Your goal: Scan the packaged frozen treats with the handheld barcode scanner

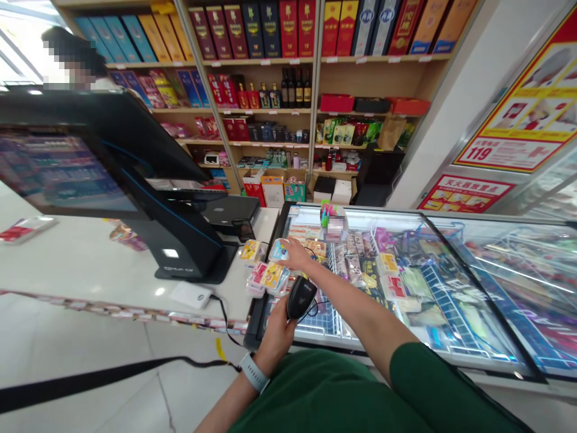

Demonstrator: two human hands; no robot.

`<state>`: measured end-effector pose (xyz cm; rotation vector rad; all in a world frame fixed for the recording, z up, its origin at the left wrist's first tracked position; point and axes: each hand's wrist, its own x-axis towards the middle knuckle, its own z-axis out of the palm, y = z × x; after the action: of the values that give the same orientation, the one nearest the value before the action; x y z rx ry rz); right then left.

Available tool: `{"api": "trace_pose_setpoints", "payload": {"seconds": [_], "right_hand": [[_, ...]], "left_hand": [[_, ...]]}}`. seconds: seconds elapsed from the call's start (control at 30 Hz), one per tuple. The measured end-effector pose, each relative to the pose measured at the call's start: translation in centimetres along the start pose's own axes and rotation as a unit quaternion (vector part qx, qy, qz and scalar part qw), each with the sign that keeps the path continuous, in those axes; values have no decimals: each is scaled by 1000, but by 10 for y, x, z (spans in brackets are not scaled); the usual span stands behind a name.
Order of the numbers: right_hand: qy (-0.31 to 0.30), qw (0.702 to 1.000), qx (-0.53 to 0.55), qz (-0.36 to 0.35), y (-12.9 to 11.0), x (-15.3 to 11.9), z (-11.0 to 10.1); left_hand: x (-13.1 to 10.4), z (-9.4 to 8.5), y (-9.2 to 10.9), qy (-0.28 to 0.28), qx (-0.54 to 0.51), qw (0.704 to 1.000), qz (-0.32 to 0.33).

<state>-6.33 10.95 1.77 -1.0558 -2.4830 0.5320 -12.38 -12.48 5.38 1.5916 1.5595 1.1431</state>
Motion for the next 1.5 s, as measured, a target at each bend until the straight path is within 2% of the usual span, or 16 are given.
{"api": "trace_pose_setpoints", "payload": {"seconds": [0.13,0.2,0.27,0.33,0.4,0.43,0.5,0.6,0.73,0.83,1.07,1.13,1.23,1.3,1.43,1.5], "right_hand": [[69,991,108,33,9,-14,-5],[114,964,227,85,17,-27,-9],[145,889,402,163,28,-47,-15],[155,763,587,221,39,-73,-23],[150,636,721,233,46,-104,-32],[147,588,762,227,48,-120,-37],[148,528,810,209,49,-150,-47],[175,490,833,188,45,-185,-59],[211,481,828,195,48,-207,-66],[213,498,808,231,54,-216,-63],[250,559,707,354,55,-224,-50],[254,592,672,365,55,-224,-46],[258,662,604,360,56,-223,-41],[255,693,571,358,57,-221,-40],[247,697,553,384,64,-215,-37],[262,714,524,384,68,-214,-34]], "left_hand": [[1,0,0,1,2,1000,4],[2,2,0,-5,6,1000,5],[4,3,1,-12,7,1000,5],[6,6,2,-16,3,1000,5],[9,10,5,-20,-3,1000,4],[10,12,6,-25,-7,1000,5],[13,16,9,-39,-13,999,8],[16,25,15,-63,-15,998,18],[17,37,21,-94,-5,995,34],[17,46,22,-112,-3,993,43],[13,53,20,-116,-8,993,36],[13,52,19,-114,-6,993,34],[12,48,20,-108,-3,994,31],[11,45,21,-104,-3,994,28],[13,40,23,-103,8,994,29],[14,38,25,-105,14,994,32]]}}
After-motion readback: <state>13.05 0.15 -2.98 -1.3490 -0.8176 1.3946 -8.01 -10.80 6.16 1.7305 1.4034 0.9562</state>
